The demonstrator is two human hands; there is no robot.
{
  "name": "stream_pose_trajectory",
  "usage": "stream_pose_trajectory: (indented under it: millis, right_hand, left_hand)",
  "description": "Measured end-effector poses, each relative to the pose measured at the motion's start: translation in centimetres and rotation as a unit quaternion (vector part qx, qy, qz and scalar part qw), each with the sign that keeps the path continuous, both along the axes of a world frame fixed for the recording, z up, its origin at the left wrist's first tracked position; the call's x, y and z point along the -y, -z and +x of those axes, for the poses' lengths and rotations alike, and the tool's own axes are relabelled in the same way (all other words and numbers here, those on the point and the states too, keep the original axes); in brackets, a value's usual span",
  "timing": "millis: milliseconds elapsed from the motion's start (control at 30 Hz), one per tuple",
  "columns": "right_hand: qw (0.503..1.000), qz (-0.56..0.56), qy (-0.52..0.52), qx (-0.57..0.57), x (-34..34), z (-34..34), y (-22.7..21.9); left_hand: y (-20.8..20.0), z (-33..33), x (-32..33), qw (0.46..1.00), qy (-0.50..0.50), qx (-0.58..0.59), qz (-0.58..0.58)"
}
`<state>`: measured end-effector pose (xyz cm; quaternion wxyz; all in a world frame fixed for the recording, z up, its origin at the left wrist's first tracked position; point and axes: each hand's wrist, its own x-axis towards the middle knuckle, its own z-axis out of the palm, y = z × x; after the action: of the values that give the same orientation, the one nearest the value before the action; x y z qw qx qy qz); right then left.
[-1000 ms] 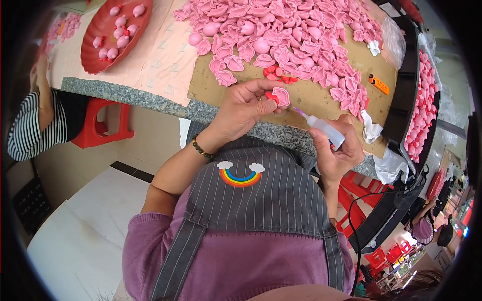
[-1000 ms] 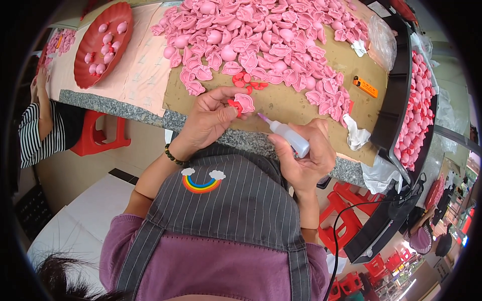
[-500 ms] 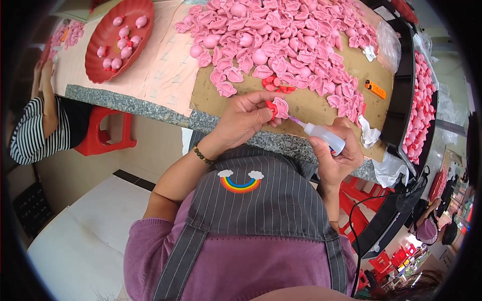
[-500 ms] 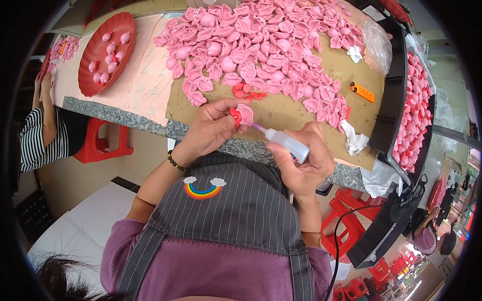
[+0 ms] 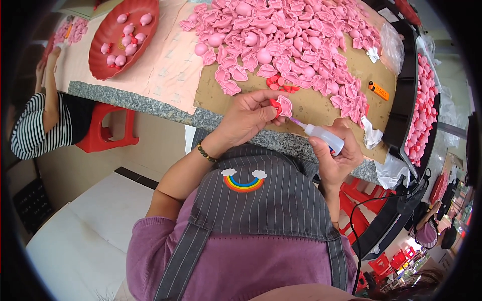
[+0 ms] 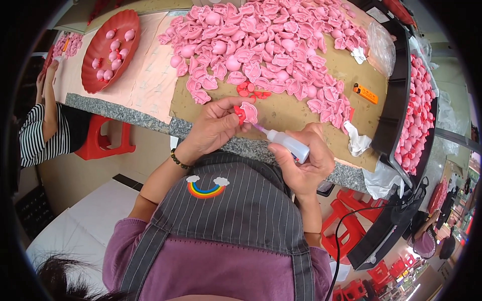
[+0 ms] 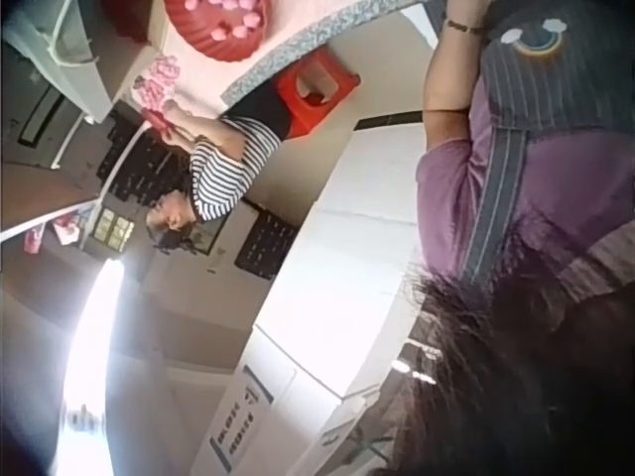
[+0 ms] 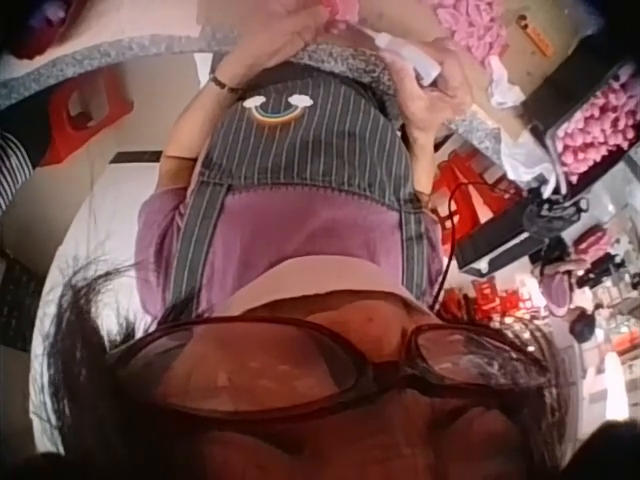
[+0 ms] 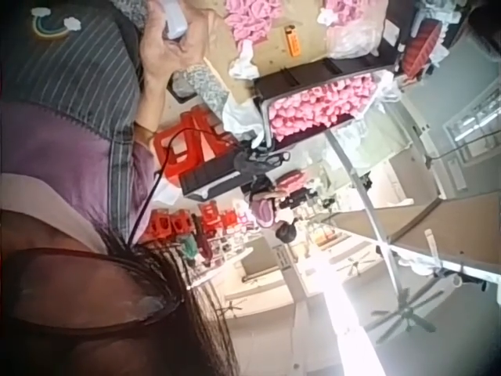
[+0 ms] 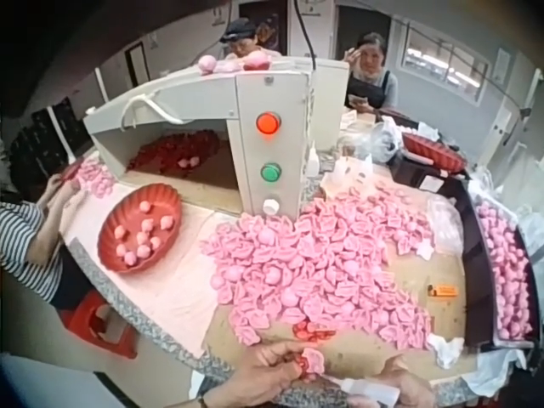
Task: Assembling small pink plastic toy components by applying glue from a bottle.
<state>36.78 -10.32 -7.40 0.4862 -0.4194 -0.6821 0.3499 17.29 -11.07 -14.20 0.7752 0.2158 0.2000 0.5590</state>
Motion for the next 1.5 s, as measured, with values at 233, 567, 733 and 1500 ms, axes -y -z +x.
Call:
stream_pose_trajectory:
  millis: [233,567,733,1500]
  right_hand:
    - [1.0,-0.011,0.005,0.011,0.02,-0.16,0.11]
    - [1.0,-0.012,0.005,-0.012,0.07,-0.02,0.42]
    - [1.0,-0.029,0.007,-0.004,0.3,-0.01,0.38]
    - [1.0,-0.018,-0.006,-0.014,0.38,-0.29,0.17]
  left_hand:
    - [0.25,-0.13,0.03,1.0,0.008,-0.011,0.002]
    - [0.28,-0.07,0.03,1.0,0.009,-0.014,-0.007]
    - [0.06,-0.02,0.06,1.0,0.008,-0.02,-0.01]
    - [-0.54,0.34,0.22,0.998,-0.017,-0.054,-0.011]
